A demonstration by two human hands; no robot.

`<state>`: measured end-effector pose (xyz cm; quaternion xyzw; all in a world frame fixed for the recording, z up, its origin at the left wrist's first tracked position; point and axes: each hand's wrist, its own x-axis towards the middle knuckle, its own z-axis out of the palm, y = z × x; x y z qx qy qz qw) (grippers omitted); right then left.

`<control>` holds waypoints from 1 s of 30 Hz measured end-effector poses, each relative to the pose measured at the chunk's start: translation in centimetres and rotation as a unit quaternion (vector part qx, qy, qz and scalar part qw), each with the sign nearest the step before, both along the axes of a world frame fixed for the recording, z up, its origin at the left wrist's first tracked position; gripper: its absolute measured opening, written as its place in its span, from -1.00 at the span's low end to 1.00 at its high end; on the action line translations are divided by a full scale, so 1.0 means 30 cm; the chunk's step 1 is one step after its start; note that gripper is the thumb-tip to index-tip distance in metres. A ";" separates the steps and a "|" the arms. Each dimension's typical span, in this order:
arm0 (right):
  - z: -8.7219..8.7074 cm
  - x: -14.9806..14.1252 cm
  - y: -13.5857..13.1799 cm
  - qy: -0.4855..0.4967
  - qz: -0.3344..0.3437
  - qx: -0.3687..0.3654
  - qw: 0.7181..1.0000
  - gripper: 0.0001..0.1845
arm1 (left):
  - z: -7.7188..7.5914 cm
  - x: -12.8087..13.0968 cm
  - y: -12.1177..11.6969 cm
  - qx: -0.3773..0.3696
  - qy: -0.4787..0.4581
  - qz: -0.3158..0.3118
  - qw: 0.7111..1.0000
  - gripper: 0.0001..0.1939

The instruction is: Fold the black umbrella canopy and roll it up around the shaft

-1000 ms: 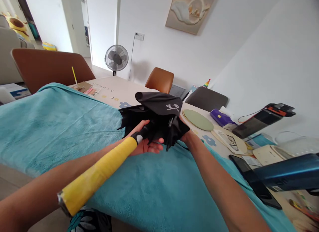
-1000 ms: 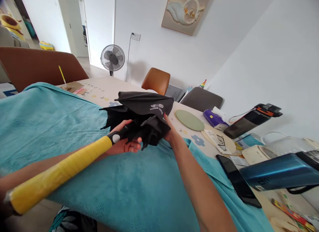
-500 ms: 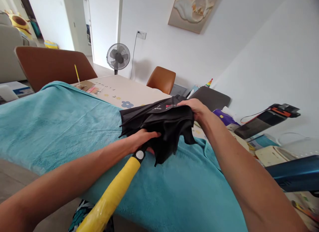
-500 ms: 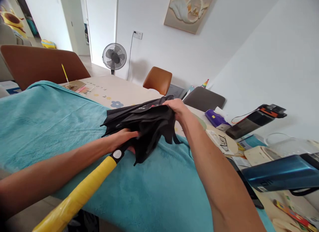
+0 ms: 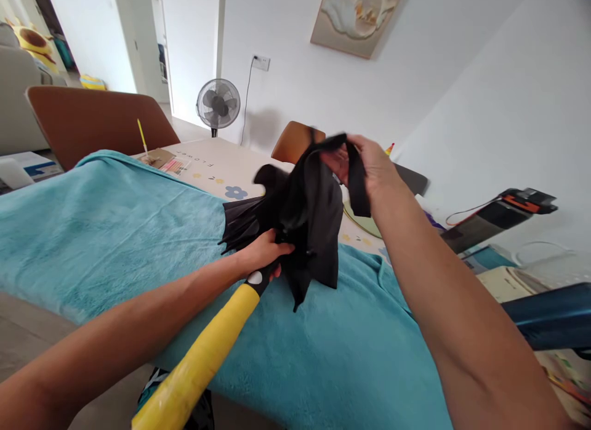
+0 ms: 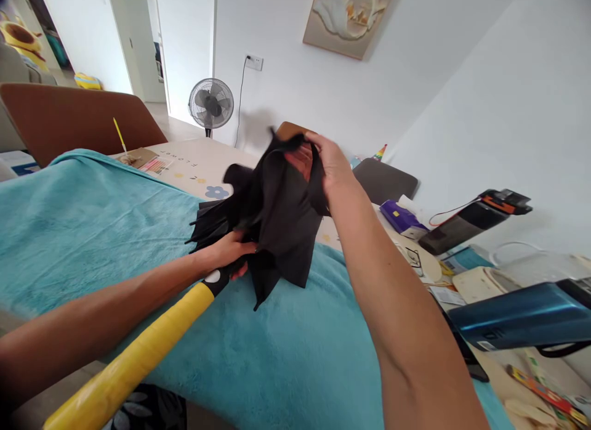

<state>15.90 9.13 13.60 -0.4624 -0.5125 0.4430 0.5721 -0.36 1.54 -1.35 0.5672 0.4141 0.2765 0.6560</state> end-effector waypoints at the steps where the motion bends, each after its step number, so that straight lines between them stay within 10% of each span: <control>1: 0.009 0.004 -0.001 0.012 0.012 0.019 1.000 -0.81 | 0.008 0.000 0.007 -0.041 -0.032 -0.006 0.999 -0.76; 9: 0.009 0.177 -0.022 -0.004 -0.089 0.139 0.986 -0.74 | 0.029 0.003 0.043 -0.307 -0.285 0.019 0.908 -0.60; 18: -0.232 0.188 -0.095 0.056 -0.152 0.015 0.987 -0.94 | -0.025 0.028 0.033 -0.176 -0.120 0.073 0.974 -0.81; 26: -0.460 0.303 -0.067 0.056 -0.255 -0.040 0.965 -0.94 | 0.024 -0.010 0.048 -0.313 -0.328 -0.027 0.891 -0.62; 30: -0.563 0.329 -0.082 -0.114 -0.246 -0.074 0.960 -0.91 | 0.001 0.010 0.058 -0.312 -0.260 0.049 0.913 -0.74</control>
